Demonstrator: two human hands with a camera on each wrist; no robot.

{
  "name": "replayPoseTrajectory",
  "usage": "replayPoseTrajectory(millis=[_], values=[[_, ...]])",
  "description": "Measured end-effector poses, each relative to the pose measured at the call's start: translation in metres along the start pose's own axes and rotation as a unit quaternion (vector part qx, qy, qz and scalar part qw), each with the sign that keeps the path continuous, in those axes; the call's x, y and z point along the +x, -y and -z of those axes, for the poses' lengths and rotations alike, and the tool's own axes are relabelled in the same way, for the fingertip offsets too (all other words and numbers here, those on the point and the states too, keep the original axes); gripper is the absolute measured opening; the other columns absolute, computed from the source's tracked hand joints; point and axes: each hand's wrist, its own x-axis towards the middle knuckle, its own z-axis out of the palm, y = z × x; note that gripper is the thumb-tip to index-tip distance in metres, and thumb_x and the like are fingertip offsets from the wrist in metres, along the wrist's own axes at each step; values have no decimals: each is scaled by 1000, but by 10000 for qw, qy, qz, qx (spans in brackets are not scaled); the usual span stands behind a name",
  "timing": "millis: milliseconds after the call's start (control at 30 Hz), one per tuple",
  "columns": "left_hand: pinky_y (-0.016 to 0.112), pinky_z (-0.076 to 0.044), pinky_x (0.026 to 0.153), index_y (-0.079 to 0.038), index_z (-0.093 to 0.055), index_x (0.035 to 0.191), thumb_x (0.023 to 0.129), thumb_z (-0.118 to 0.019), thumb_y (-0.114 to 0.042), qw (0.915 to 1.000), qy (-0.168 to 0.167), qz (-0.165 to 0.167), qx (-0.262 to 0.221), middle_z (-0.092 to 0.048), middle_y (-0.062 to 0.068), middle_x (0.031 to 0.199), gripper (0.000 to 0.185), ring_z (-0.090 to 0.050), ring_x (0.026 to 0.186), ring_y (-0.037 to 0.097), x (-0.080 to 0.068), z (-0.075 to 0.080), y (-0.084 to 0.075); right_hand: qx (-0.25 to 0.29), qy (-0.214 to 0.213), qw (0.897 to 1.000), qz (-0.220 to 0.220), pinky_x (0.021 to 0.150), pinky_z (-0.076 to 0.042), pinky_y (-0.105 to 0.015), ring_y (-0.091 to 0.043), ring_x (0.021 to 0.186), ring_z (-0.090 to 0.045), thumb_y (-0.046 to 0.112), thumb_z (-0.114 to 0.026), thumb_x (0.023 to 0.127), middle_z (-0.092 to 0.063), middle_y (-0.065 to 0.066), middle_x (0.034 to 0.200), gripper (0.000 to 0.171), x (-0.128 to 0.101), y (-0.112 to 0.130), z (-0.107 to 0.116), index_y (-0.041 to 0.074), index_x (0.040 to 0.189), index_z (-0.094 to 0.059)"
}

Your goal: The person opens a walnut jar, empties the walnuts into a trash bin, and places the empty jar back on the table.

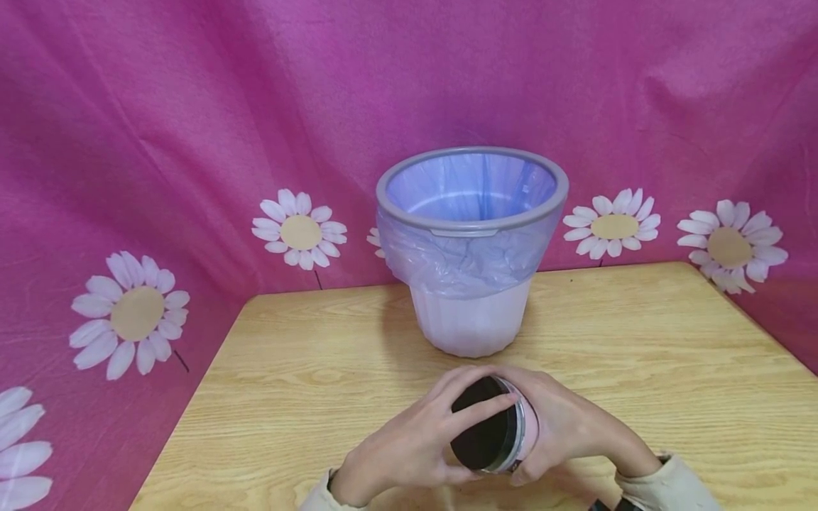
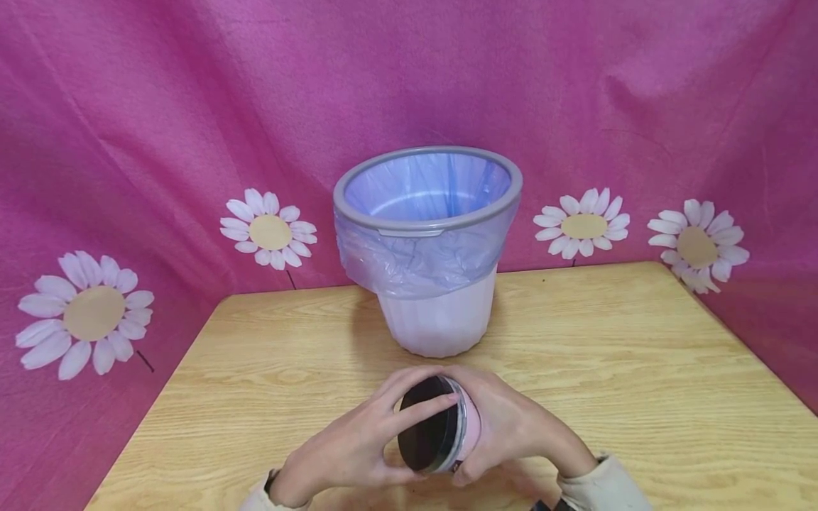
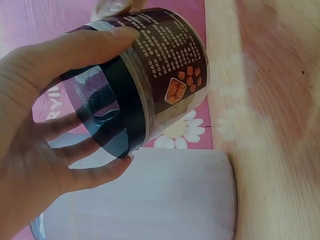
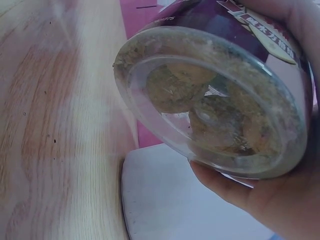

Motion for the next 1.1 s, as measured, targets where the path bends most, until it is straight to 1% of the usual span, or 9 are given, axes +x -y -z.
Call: replayPoseTrajectory(millis=[133, 333, 400, 500, 633, 767, 1000, 1100], values=[[28, -29, 111, -18, -35, 147, 68, -87, -31, 9999, -41, 63, 88, -27, 11, 151, 96, -31, 136, 23, 0, 0, 0, -11, -19, 10000, -40, 83, -51, -29, -10, 98, -59, 33, -95, 44, -61, 6, 120, 104, 1, 0, 0, 27, 135, -46], [28, -33, 108, -20, -35, 148, 68, -87, -37, 9997, -69, 209, 139, -28, 9, 150, 97, -34, 133, 23, -2, 0, 0, -69, -43, 9999, 100, 83, -51, -29, -10, 100, -59, 33, -95, 44, -61, 3, 122, 107, 1, 0, 0, 24, 138, -44], [29, -33, 109, -20, -34, 148, 67, -87, -36, 9998, -64, 165, 131, -28, 10, 150, 98, -33, 134, 23, -2, 0, 0, 4, -18, 10000, 70, 83, -51, -30, -11, 99, -60, 31, -95, 44, -61, 4, 122, 107, 1, -1, 0, 24, 138, -44], [30, -30, 111, -19, -34, 148, 65, -89, -31, 10000, -23, 67, 49, -26, 11, 151, 100, -29, 136, 23, -2, 1, 0, 84, -1, 10000, 3, 82, -52, -29, -11, 98, -60, 29, -95, 44, -61, 6, 121, 105, 0, -1, -1, 24, 137, -45], [30, -27, 113, -19, -34, 148, 64, -90, -25, 9999, 22, -7, -100, -25, 10, 152, 100, -27, 138, 21, -1, 2, 0, 4, -54, 9999, 135, 81, -52, -29, -11, 98, -59, 32, -95, 46, -60, 7, 120, 103, -1, -2, -2, 22, 136, -46], [30, -28, 112, -19, -36, 147, 67, -89, -28, 10000, -1, -6, -30, -27, 10, 152, 96, -28, 138, 21, -1, 2, 0, -52, -92, 9997, 231, 83, -51, -29, -12, 100, -58, 32, -95, 46, -59, 5, 122, 103, -1, -3, -2, 21, 136, -46], [31, -29, 112, -19, -36, 147, 68, -87, -33, 10000, -50, 41, 17, -27, 10, 151, 96, -30, 136, 22, -2, 0, 0, 56, -7, 10000, -7, 85, -51, -29, -11, 101, -60, 30, -95, 42, -60, 7, 123, 107, 0, -1, -1, 26, 137, -45], [31, -29, 112, -19, -35, 147, 68, -87, -33, 10000, -46, 24, 32, -26, 10, 152, 96, -29, 137, 22, -1, 1, 0, 40, -9, 10000, 30, 84, -51, -29, -11, 100, -60, 29, -95, 42, -60, 8, 123, 107, 1, -1, -1, 26, 137, -45]])
